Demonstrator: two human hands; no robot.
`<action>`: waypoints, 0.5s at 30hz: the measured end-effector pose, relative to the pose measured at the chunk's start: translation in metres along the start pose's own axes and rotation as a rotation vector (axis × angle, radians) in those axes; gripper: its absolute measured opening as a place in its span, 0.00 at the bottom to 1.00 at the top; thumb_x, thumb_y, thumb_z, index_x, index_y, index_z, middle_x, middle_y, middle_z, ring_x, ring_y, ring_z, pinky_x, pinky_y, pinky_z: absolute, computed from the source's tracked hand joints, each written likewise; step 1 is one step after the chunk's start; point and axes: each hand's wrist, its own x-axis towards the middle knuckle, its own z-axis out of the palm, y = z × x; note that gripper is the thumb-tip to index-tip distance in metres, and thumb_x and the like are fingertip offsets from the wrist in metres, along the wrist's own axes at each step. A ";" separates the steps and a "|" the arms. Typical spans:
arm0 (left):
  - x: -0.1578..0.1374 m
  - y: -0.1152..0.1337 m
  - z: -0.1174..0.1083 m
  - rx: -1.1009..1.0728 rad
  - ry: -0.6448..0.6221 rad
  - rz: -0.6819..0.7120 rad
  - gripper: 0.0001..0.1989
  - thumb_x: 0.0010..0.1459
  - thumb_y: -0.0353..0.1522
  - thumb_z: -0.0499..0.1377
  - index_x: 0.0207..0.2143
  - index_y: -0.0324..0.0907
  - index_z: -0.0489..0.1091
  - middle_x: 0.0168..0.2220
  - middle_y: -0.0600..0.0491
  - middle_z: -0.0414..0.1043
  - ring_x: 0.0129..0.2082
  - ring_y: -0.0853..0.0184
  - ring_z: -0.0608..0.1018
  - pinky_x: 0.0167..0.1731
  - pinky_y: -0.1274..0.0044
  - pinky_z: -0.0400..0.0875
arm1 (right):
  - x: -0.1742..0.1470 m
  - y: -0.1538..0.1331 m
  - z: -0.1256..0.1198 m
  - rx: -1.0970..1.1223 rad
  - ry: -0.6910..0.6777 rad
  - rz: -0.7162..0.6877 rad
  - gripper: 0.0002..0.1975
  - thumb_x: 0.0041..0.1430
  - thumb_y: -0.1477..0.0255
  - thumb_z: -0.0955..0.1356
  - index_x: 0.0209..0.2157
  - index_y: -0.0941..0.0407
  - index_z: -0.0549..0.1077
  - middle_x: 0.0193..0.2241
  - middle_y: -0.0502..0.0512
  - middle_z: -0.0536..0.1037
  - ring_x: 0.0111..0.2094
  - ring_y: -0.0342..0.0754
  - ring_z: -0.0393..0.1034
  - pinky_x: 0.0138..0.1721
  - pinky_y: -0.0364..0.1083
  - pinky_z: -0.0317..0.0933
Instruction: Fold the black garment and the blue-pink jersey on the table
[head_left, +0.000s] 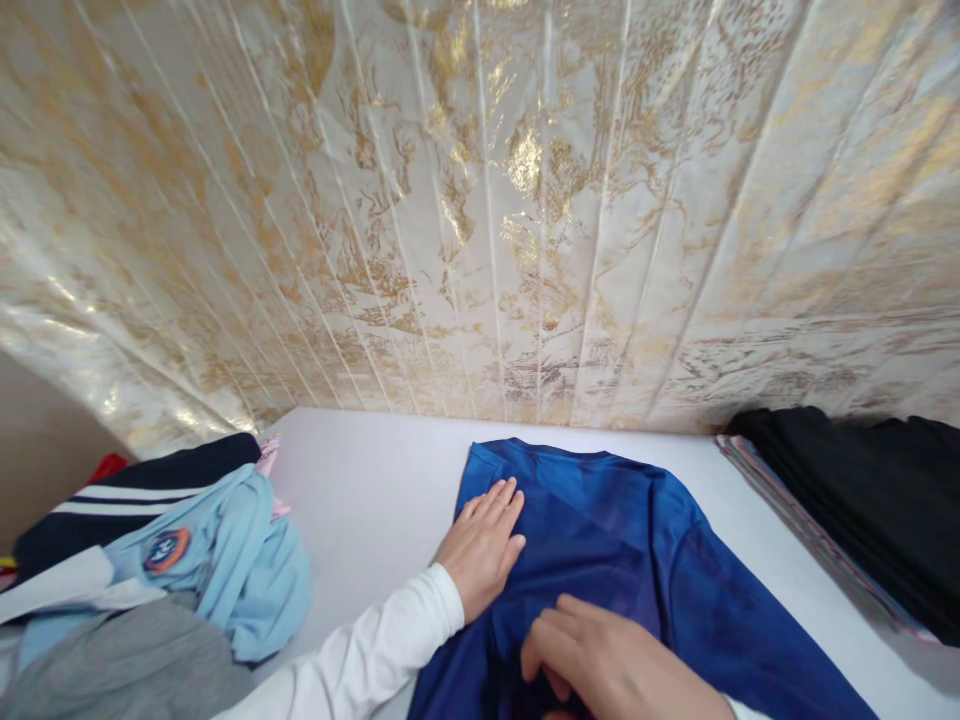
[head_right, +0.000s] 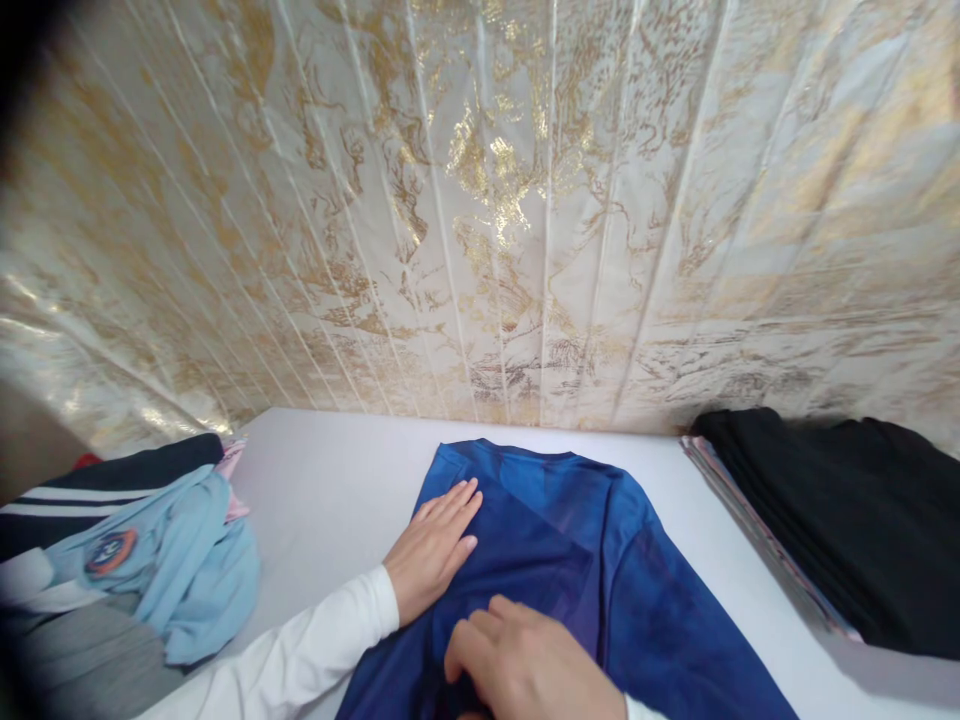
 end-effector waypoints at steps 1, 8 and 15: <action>0.000 -0.001 0.001 0.003 -0.002 0.006 0.25 0.65 0.34 0.47 0.63 0.38 0.50 0.65 0.46 0.45 0.64 0.61 0.50 0.59 0.64 0.54 | 0.001 -0.002 0.013 -0.045 0.020 -0.026 0.11 0.50 0.77 0.69 0.36 0.53 0.68 0.28 0.46 0.75 0.28 0.44 0.68 0.30 0.40 0.58; -0.001 -0.002 -0.003 0.034 0.002 0.020 0.26 0.66 0.39 0.47 0.63 0.39 0.48 0.65 0.46 0.43 0.64 0.59 0.50 0.59 0.63 0.52 | 0.006 0.000 0.040 -0.219 0.126 -0.118 0.07 0.53 0.79 0.66 0.31 0.51 0.67 0.26 0.44 0.73 0.24 0.42 0.67 0.22 0.41 0.50; -0.003 -0.005 0.001 -0.028 0.048 0.036 0.25 0.67 0.40 0.44 0.63 0.41 0.49 0.65 0.47 0.45 0.64 0.62 0.50 0.59 0.64 0.52 | -0.007 0.002 0.028 0.104 -0.057 0.315 0.14 0.43 0.83 0.61 0.30 0.52 0.68 0.26 0.45 0.77 0.26 0.41 0.71 0.25 0.37 0.53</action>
